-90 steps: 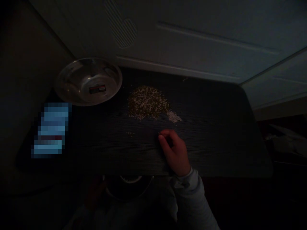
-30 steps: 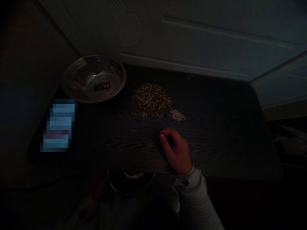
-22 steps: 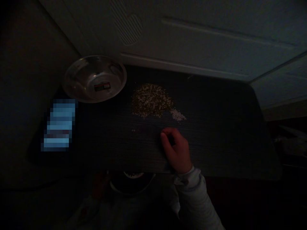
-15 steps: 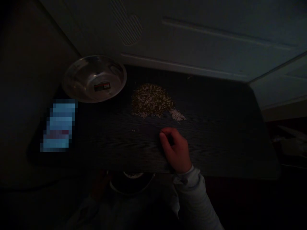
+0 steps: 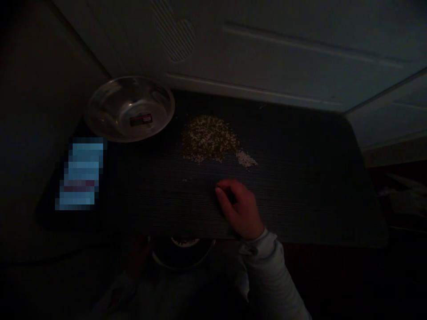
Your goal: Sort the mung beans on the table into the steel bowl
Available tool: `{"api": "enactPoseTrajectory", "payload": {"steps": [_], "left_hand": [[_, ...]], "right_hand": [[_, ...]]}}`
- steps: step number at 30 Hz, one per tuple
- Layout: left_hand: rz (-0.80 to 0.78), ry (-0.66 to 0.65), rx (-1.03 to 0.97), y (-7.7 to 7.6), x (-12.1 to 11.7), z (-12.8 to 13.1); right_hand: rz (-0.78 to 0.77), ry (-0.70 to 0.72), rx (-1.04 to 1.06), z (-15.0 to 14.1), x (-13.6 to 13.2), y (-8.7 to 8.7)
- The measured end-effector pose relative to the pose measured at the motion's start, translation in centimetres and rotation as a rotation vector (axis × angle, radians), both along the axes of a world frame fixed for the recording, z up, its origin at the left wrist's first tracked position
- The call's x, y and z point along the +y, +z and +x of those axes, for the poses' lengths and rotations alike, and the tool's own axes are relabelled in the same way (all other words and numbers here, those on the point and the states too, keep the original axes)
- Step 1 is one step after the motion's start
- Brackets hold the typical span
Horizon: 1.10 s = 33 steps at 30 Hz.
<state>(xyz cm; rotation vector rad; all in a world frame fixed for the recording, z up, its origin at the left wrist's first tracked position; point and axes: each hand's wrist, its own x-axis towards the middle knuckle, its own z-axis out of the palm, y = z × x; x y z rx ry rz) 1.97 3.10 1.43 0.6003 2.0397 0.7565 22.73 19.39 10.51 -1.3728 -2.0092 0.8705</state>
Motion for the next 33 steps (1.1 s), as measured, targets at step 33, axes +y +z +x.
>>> {"api": "enactPoseTrajectory", "payload": {"steps": [33], "left_hand": [[-0.002,0.000,-0.058,-1.1,-0.6,-0.1]], "right_hand": [[0.046,-0.092,-0.028,-2.3,-0.7,-0.2]]}}
